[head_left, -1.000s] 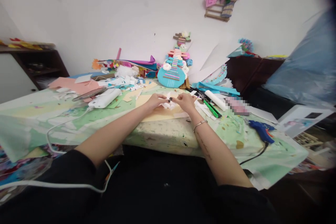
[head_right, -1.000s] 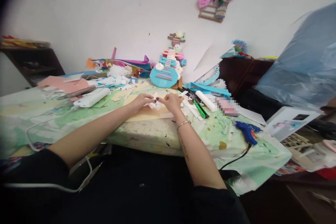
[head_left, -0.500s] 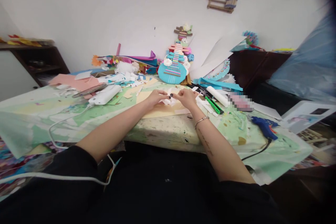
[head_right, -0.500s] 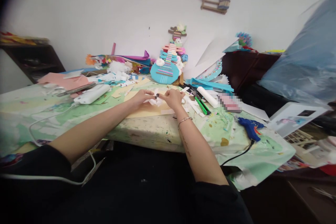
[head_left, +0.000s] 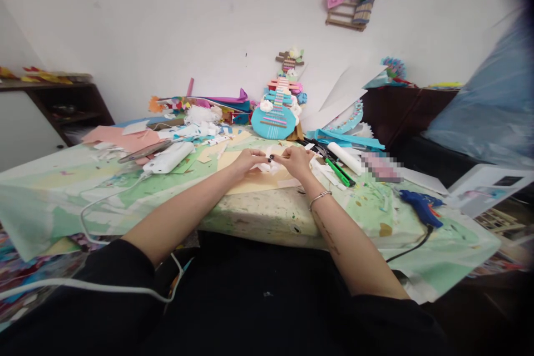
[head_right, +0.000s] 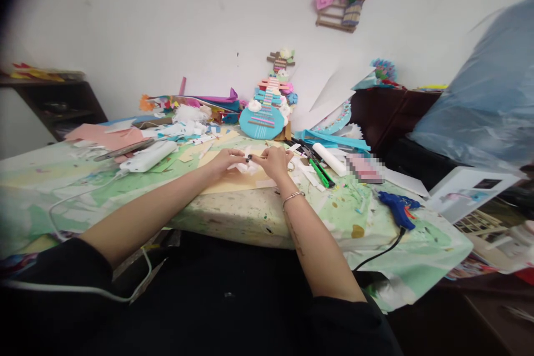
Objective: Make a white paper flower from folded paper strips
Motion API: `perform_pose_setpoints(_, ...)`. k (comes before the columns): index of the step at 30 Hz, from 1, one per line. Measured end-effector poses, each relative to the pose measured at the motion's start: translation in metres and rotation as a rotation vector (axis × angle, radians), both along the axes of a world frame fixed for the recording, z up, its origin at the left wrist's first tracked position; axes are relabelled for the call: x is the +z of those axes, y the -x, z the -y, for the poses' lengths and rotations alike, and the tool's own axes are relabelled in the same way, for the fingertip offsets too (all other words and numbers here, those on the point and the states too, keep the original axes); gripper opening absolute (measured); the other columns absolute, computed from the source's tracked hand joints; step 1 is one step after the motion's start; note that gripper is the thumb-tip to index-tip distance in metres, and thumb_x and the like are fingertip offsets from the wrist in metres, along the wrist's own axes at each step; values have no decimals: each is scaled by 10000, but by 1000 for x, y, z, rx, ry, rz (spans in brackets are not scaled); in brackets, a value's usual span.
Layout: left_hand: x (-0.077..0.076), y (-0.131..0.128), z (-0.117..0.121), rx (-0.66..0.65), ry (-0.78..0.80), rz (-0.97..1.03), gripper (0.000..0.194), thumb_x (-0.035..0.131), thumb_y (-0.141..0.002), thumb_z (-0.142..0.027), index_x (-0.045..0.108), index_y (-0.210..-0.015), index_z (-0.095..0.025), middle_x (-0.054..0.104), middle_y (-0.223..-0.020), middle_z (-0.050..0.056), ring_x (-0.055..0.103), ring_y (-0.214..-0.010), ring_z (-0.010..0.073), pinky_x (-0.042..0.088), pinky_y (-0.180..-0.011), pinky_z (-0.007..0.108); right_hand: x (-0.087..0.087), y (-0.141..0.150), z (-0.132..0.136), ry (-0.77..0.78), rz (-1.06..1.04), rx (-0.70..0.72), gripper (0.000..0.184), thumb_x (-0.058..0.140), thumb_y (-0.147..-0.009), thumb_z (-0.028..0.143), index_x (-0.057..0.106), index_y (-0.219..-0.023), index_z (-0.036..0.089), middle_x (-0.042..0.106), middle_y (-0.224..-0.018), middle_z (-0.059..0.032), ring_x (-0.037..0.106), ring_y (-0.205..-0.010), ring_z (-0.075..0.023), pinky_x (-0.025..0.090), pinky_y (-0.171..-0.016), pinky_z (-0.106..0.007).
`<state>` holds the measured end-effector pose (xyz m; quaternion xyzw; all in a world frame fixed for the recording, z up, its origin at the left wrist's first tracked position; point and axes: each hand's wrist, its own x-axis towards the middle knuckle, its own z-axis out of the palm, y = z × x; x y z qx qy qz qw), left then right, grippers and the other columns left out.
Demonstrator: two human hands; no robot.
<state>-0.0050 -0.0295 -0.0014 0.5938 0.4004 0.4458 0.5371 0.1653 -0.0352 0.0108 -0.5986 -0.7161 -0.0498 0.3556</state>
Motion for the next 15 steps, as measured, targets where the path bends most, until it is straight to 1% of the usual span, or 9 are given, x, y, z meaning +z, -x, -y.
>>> perform_pose_setpoints(5,0,0,0,-8,14,20,239,717,-548,-265,643,-731,-130,647,-650,40,556,-509,105,410,-481,218,0,1,0,-25,15,-15,447,510,-721,587,616,-552,187,611,-703,-29,470,-836,-203,207,-761,-347)
perform_pose_setpoints(11,0,0,-1,-6,27,17,222,709,-548,-249,639,-723,-133,638,-621,38,542,-496,105,396,-462,211,0,0,0,-24,22,-7,459,501,-725,594,615,-558,182,613,-701,-38,469,-825,-203,203,-751,-348)
perform_pose_setpoints(15,-2,1,-3,-17,26,28,217,709,-542,-245,643,-718,-137,644,-635,39,552,-507,110,395,-468,216,-1,-1,-2,-17,25,-4,457,501,-721,594,617,-557,183,618,-702,-34,471,-824,-202,204,-742,-342)
